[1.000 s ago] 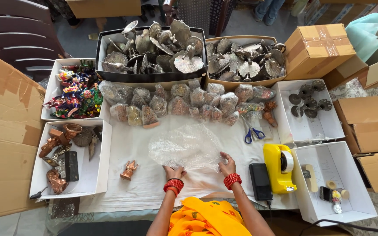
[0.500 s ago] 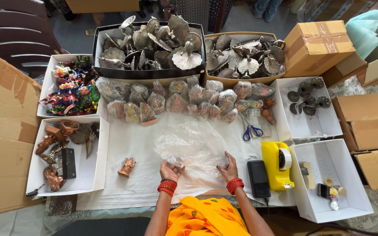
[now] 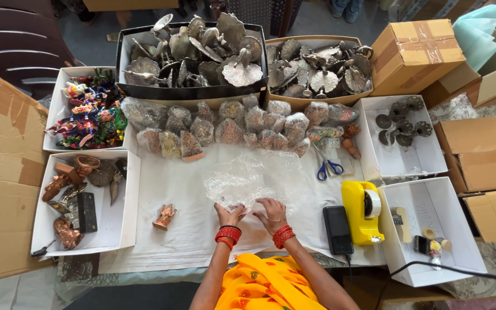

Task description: The person cuts a piece of bubble wrap with scissors, then wraps a small copper-colored decorative item in the bubble wrap. They secure the wrapped item with a piece of tape from a yellow tape dispenser.

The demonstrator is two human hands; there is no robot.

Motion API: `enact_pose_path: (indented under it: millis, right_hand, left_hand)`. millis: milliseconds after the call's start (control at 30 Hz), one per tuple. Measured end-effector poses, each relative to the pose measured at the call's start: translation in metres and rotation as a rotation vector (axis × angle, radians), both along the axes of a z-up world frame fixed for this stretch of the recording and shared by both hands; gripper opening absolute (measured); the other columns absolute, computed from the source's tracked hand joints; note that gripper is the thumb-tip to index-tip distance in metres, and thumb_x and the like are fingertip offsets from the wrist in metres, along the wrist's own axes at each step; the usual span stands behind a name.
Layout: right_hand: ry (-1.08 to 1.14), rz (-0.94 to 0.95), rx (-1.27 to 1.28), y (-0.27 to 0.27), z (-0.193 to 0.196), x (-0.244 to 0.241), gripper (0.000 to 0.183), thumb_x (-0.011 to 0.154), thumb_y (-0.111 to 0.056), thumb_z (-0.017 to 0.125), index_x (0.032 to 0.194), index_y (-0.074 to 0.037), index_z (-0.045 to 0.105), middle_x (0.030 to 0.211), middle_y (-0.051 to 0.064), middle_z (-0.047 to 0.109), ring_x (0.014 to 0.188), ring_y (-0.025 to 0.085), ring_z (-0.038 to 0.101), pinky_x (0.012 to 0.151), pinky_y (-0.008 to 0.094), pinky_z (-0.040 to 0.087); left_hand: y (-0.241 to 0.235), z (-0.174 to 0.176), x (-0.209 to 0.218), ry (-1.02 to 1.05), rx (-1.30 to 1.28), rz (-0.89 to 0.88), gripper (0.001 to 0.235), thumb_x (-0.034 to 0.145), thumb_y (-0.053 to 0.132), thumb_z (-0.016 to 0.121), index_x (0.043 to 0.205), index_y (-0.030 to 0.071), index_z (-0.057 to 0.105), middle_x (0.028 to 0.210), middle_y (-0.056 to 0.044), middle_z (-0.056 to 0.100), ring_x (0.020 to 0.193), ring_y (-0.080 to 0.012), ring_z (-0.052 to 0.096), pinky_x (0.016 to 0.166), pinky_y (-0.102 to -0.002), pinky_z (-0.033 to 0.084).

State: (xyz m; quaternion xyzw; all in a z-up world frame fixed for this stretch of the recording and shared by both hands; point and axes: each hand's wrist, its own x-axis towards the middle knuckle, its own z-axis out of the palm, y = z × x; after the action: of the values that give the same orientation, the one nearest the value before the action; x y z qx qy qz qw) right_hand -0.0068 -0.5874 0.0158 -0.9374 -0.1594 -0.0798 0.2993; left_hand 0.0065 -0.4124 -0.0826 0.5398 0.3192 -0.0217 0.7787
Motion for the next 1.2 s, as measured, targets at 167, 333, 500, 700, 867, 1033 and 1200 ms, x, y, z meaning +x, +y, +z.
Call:
enact_pose_path:
  millis: [167,333,500,700,867,1033,1200]
  right_hand:
    - [0.237,-0.087,0.122,-0.001,0.004,0.012,0.048,0.077,-0.029,0.086,0.117,-0.015,0.064,0.107,0.007,0.071,0.093,0.023,0.068,0.089,0.041,0.047]
    - [0.508,-0.12,0.428,-0.016,0.0,0.018,0.047,0.078,-0.023,0.088,0.116,-0.012,0.064,0.095,0.003,0.073,0.082,0.014,0.068,0.08,0.032,0.058]
    - [0.541,0.074,0.745,-0.021,0.029,0.023,0.051,0.077,-0.011,0.089,0.119,-0.004,0.061,0.095,0.003,0.069,0.09,0.012,0.066,0.085,0.029,0.056]
    - [0.569,-0.027,1.0,-0.023,0.048,0.028,0.036,0.087,-0.005,0.08,0.118,-0.003,0.062,0.097,0.004,0.071,0.093,0.012,0.069,0.087,0.027,0.058]
    - [0.473,0.052,0.888,-0.023,0.096,0.026,0.044,0.084,-0.004,0.083,0.121,-0.005,0.06,0.091,0.003,0.071,0.083,0.011,0.065,0.078,0.026,0.054]
    - [0.217,0.094,0.542,-0.021,0.133,0.028,0.047,0.082,-0.005,0.082,0.123,-0.009,0.059,0.089,0.0,0.076,0.07,0.011,0.06,0.068,0.025,0.052]
    - [0.038,0.158,0.351,-0.023,0.137,0.028,0.048,0.08,-0.008,0.084,0.121,-0.013,0.06,0.089,-0.002,0.078,0.07,0.014,0.062,0.081,0.031,0.049]
  left_hand:
    - [0.007,0.022,0.0,0.116,-0.435,0.021,0.062,0.075,-0.01,0.076,0.127,0.007,0.048,0.102,-0.013,0.07,0.096,-0.0276,0.069,0.079,-0.044,0.06]
    - [0.005,0.042,0.003,0.099,-0.638,-0.05,0.024,0.081,-0.004,0.076,0.103,0.001,0.066,0.099,-0.011,0.07,0.094,-0.0257,0.069,0.087,-0.046,0.059]
    - [-0.005,0.043,0.012,-0.075,-0.671,-0.136,0.018,0.087,-0.003,0.066,0.104,-0.002,0.066,0.103,-0.013,0.072,0.1,-0.0276,0.07,0.09,-0.045,0.06]
    - [-0.014,0.095,0.008,-0.196,-0.612,-0.196,0.032,0.085,-0.009,0.066,0.114,0.003,0.063,0.113,-0.014,0.071,0.107,-0.0263,0.07,0.095,-0.038,0.058]
    - [-0.015,0.152,0.014,-0.126,-0.702,-0.156,0.028,0.085,0.003,0.073,0.112,0.002,0.065,0.111,-0.013,0.071,0.105,-0.0264,0.072,0.092,-0.039,0.059]
    - [-0.025,0.134,0.021,0.082,-0.643,-0.202,0.031,0.085,0.014,0.08,0.11,0.003,0.066,0.103,-0.01,0.072,0.096,-0.0246,0.072,0.086,-0.04,0.061]
    - [-0.036,0.078,0.029,0.04,-0.413,-0.112,0.041,0.082,0.011,0.087,0.115,-0.001,0.066,0.099,-0.01,0.074,0.088,-0.0208,0.072,0.078,-0.034,0.061]
